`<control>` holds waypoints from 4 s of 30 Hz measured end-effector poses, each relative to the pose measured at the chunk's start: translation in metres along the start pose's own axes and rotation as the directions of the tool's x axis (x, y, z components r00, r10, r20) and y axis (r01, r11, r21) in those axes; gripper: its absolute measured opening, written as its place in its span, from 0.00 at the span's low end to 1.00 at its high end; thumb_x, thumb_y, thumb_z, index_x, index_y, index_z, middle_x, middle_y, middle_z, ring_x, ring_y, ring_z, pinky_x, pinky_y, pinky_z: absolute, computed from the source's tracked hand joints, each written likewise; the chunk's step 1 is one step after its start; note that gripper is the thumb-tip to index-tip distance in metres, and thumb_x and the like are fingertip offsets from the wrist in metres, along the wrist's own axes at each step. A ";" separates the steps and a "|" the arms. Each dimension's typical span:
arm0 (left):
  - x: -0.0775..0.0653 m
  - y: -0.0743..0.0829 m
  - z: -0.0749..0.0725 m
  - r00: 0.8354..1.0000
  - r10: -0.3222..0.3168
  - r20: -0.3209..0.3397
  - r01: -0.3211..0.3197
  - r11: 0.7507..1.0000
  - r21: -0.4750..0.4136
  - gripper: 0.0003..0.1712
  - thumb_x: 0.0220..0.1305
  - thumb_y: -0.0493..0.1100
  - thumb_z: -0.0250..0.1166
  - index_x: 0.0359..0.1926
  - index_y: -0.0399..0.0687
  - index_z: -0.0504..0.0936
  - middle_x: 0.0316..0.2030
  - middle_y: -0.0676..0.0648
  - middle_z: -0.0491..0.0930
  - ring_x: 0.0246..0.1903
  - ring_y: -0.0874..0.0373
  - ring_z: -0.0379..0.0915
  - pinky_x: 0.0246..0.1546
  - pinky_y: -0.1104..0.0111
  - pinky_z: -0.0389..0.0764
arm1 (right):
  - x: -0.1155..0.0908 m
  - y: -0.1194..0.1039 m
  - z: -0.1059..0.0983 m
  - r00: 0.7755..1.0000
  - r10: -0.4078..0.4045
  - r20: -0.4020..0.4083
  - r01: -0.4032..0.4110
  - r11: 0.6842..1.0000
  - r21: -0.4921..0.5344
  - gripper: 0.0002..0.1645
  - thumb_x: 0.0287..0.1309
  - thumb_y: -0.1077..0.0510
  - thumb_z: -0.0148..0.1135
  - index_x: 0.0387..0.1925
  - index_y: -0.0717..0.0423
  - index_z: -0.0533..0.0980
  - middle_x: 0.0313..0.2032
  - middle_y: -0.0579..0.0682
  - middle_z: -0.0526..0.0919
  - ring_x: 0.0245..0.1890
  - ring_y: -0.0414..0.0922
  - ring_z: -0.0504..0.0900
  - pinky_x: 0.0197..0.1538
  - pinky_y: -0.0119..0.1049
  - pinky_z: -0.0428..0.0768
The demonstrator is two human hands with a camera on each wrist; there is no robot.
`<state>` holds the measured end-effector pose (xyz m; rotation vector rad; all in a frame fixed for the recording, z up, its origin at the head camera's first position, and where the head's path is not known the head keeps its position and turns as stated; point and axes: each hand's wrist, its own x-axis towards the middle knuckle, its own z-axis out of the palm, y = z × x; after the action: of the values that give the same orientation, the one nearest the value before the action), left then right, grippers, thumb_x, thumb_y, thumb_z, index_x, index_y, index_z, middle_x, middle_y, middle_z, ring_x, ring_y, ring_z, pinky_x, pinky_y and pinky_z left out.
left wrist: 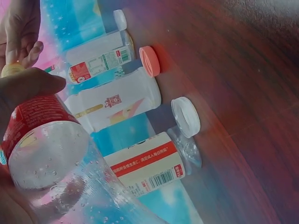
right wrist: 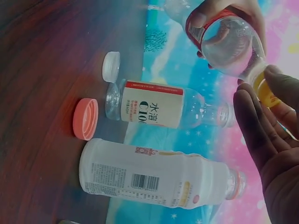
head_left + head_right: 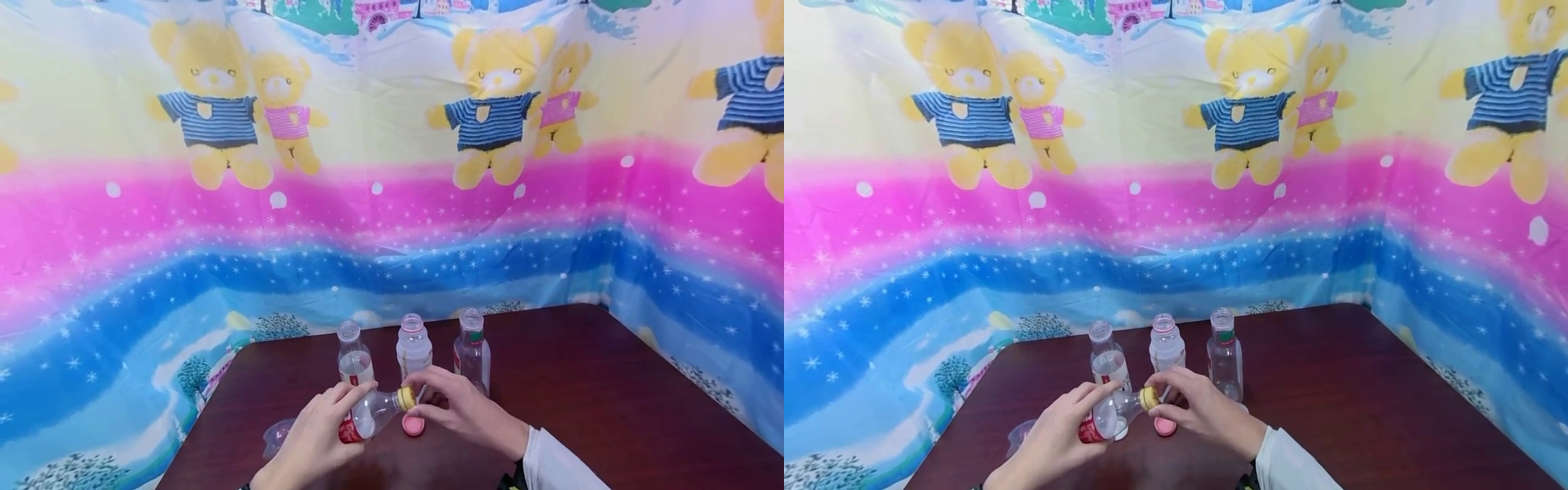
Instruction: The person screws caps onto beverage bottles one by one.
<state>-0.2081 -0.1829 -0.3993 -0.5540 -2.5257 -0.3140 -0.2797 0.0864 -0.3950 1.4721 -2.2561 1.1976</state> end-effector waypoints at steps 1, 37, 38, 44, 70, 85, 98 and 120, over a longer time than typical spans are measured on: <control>0.000 0.000 0.000 1.000 -0.004 0.004 0.004 1.000 -0.011 0.51 0.33 0.51 0.84 0.65 0.70 0.76 0.45 0.60 0.80 0.38 0.66 0.75 0.42 0.65 0.78 | 0.000 0.000 0.000 1.000 -0.017 -0.003 0.017 1.000 -0.021 0.18 0.66 0.52 0.65 0.56 0.47 0.77 0.44 0.45 0.82 0.38 0.29 0.81 0.42 0.26 0.82; 0.004 0.001 -0.016 0.937 0.109 0.332 0.101 0.825 -0.557 0.44 0.51 0.47 0.77 0.69 0.72 0.70 0.48 0.56 0.83 0.36 0.73 0.77 0.36 0.74 0.81 | 0.002 0.011 0.002 0.942 -0.327 0.078 0.327 0.836 -0.441 0.14 0.72 0.40 0.55 0.39 0.43 0.70 0.30 0.36 0.68 0.28 0.27 0.62 0.35 0.15 0.62; 0.003 0.001 -0.016 0.925 0.129 0.357 0.125 0.785 -0.607 0.43 0.53 0.48 0.77 0.70 0.70 0.70 0.47 0.54 0.84 0.36 0.73 0.78 0.36 0.74 0.82 | 0.002 0.010 0.002 0.937 -0.340 0.076 0.340 0.844 -0.414 0.13 0.73 0.42 0.55 0.37 0.44 0.69 0.29 0.38 0.68 0.28 0.27 0.61 0.35 0.15 0.61; -0.003 0.007 -0.006 0.982 0.083 0.170 -0.003 0.907 -0.420 0.49 0.46 0.47 0.82 0.70 0.67 0.71 0.49 0.56 0.83 0.41 0.69 0.78 0.41 0.71 0.81 | 0.005 0.002 0.024 0.995 -0.062 -0.076 0.055 0.994 -0.092 0.18 0.75 0.55 0.53 0.24 0.49 0.65 0.20 0.38 0.61 0.23 0.24 0.57 0.27 0.19 0.61; -0.004 0.019 -0.007 0.815 -0.576 -0.061 0.417 0.657 -0.628 0.44 0.54 0.51 0.79 0.65 0.53 0.63 0.53 0.49 0.74 0.48 0.65 0.74 0.47 0.71 0.78 | 0.046 -0.030 0.080 0.977 0.214 0.025 -0.211 0.925 0.317 0.38 0.57 0.53 0.73 0.66 0.43 0.66 0.55 0.53 0.84 0.49 0.34 0.85 0.51 0.34 0.86; 0.004 -0.044 -0.020 0.800 -0.599 -0.032 0.503 0.699 -0.508 0.50 0.62 0.48 0.73 0.75 0.40 0.54 0.65 0.31 0.70 0.62 0.38 0.73 0.59 0.47 0.74 | 0.118 -0.029 0.123 0.980 0.187 -0.067 -0.183 0.981 0.062 0.37 0.65 0.59 0.64 0.72 0.57 0.61 0.63 0.54 0.78 0.63 0.44 0.77 0.63 0.36 0.79; 0.008 -0.084 -0.004 0.754 -0.654 0.056 0.577 0.620 -0.532 0.52 0.64 0.48 0.72 0.79 0.40 0.51 0.69 0.29 0.68 0.65 0.35 0.72 0.61 0.46 0.78 | 0.138 -0.008 0.151 0.949 0.311 -0.059 -0.302 0.946 0.122 0.41 0.64 0.64 0.64 0.74 0.59 0.56 0.66 0.59 0.74 0.67 0.50 0.76 0.67 0.47 0.77; 0.021 -0.061 -0.016 0.721 -0.671 -0.172 0.481 0.664 -0.573 0.62 0.58 0.51 0.76 0.82 0.52 0.44 0.77 0.35 0.57 0.76 0.38 0.55 0.73 0.40 0.62 | 0.092 -0.020 0.122 0.974 0.194 -0.114 -0.182 0.977 0.111 0.27 0.61 0.65 0.65 0.61 0.62 0.67 0.53 0.58 0.80 0.52 0.48 0.83 0.54 0.34 0.84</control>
<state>-0.2441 -0.2356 -0.3811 0.1931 -2.1556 -1.2189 -0.2769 -0.0662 -0.4143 1.1984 -2.3229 1.4340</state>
